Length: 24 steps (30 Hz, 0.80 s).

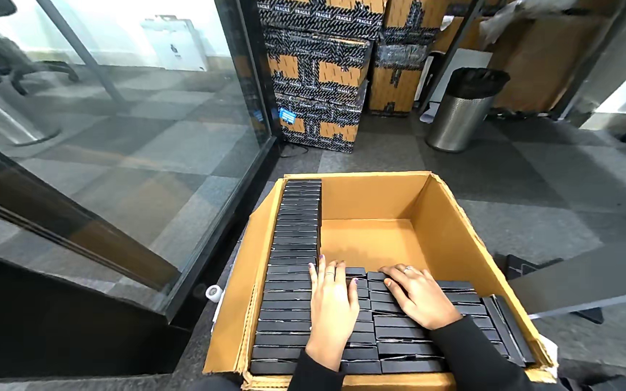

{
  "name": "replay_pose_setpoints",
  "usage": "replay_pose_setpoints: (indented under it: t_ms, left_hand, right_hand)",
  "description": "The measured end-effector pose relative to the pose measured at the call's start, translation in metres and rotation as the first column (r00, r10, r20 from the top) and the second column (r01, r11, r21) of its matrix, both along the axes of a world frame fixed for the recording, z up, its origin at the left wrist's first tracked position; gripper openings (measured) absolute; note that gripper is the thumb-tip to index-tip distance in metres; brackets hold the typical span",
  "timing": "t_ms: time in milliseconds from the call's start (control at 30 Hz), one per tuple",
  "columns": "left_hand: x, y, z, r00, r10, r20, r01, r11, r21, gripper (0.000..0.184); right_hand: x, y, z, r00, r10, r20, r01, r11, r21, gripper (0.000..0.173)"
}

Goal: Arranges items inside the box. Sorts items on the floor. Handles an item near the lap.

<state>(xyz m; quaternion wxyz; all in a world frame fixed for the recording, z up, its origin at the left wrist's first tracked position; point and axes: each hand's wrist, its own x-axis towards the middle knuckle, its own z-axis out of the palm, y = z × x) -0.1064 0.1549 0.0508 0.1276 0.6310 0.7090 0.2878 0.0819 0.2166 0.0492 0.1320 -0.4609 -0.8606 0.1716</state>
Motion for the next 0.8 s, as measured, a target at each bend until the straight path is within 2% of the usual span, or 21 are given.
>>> replay_pose_setpoints:
  t_ms: [400,667,800]
  left_hand:
    - [0.0,-0.0008,-0.0019,0.999,-0.032,0.008,0.031,0.998,0.055,0.037]
    - [0.0,-0.0012,-0.0064,0.999,-0.044,0.004,0.043,0.989,0.138,0.035]
    - [0.0,-0.0016,-0.004,0.998,-0.061,0.005,0.06,0.996,0.066,0.039]
  right_hand:
    - [-0.0006,-0.0015,-0.0021,0.999,-0.005,-0.041,0.009,0.996,0.085,0.041]
    - [-0.0001,-0.0035,-0.0072,0.994,0.004,-0.107,0.017,0.98,0.197,0.041]
    - [-0.0003,-0.0057,-0.0061,0.996,0.001,-0.088,0.012,0.989,0.15,0.041]
